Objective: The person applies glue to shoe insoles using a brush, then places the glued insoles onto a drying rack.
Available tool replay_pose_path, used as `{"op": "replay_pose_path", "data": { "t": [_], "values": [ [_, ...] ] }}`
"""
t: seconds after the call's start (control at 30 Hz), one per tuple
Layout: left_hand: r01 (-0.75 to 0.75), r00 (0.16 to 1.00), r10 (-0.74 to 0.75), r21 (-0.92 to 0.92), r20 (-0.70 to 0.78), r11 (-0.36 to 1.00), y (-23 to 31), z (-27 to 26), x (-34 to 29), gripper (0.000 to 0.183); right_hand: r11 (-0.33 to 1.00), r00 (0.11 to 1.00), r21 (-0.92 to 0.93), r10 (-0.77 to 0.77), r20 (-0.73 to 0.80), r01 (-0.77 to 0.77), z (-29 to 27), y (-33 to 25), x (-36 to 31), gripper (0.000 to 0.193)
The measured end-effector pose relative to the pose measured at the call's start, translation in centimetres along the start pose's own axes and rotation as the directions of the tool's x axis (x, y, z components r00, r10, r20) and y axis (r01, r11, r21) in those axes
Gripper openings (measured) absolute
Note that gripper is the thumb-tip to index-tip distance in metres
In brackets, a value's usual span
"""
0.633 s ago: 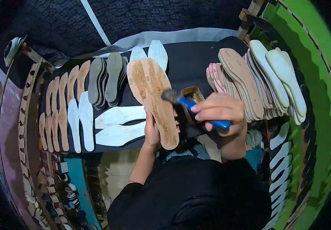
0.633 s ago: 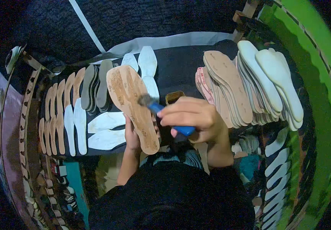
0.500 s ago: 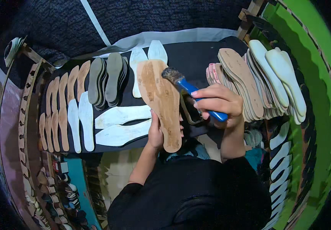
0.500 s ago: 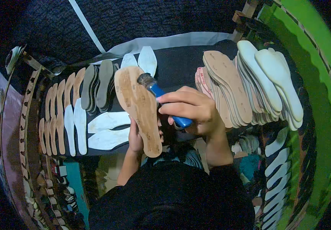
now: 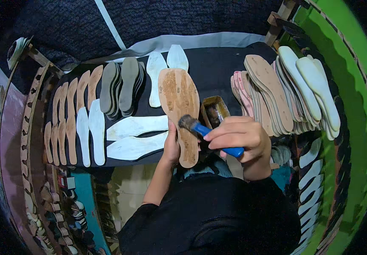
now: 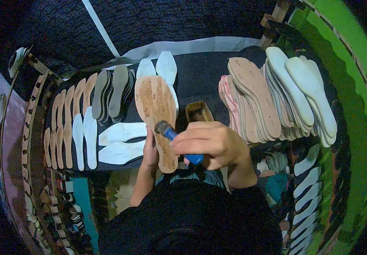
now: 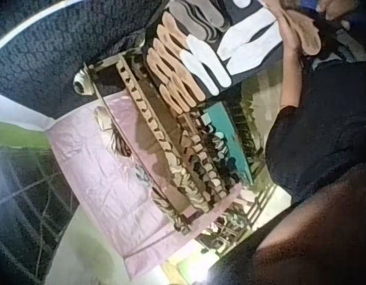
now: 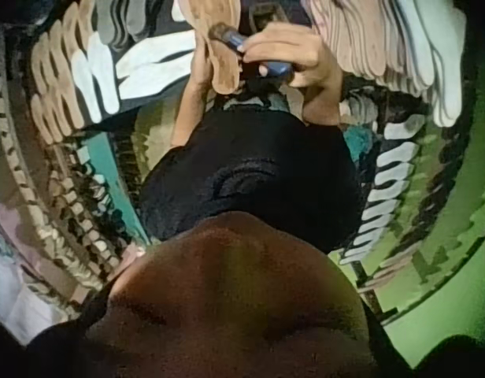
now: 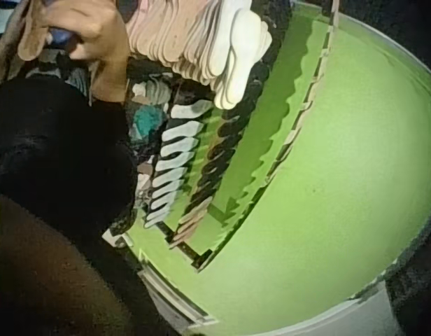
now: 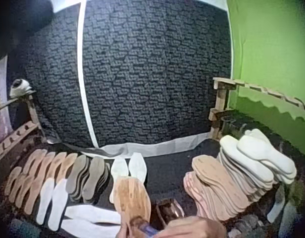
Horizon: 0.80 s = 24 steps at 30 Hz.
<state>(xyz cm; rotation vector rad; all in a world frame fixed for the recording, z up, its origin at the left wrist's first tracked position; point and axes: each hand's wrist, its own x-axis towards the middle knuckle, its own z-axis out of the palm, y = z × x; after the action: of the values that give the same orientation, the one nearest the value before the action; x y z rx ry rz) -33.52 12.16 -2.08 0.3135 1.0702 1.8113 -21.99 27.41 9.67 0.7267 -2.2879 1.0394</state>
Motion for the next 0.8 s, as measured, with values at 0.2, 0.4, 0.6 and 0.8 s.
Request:
{"op": "replay_pose_path", "data": {
  "t": [0.2,0.4,0.6,0.8],
  "values": [
    [0.018,0.997,-0.003,-0.174,0.083,0.985,0.3,-0.6,-0.2,0.076,0.984,0.967,-0.149,0.061,-0.246,-0.1,-0.9,-1.0,-1.8,0.024],
    [-0.067,0.997,0.077,-0.272,0.025,0.96,0.5,-0.5,0.1,0.068,0.803,0.8,-0.196,0.47,-0.372,-0.563,0.9,1.2,-4.3,0.035],
    [-0.076,0.983,0.126,-0.332,0.132,0.94,0.0,0.3,0.6,0.075,0.75,0.812,-0.314,0.517,-0.27,-0.582,4.1,4.1,-7.6,0.038],
    [-0.082,0.987,0.119,-0.307,0.104,0.948,0.4,2.0,1.0,0.076,0.664,0.758,-0.373,0.608,-0.236,-0.648,5.0,2.2,-8.3,0.038]
  ]
}}
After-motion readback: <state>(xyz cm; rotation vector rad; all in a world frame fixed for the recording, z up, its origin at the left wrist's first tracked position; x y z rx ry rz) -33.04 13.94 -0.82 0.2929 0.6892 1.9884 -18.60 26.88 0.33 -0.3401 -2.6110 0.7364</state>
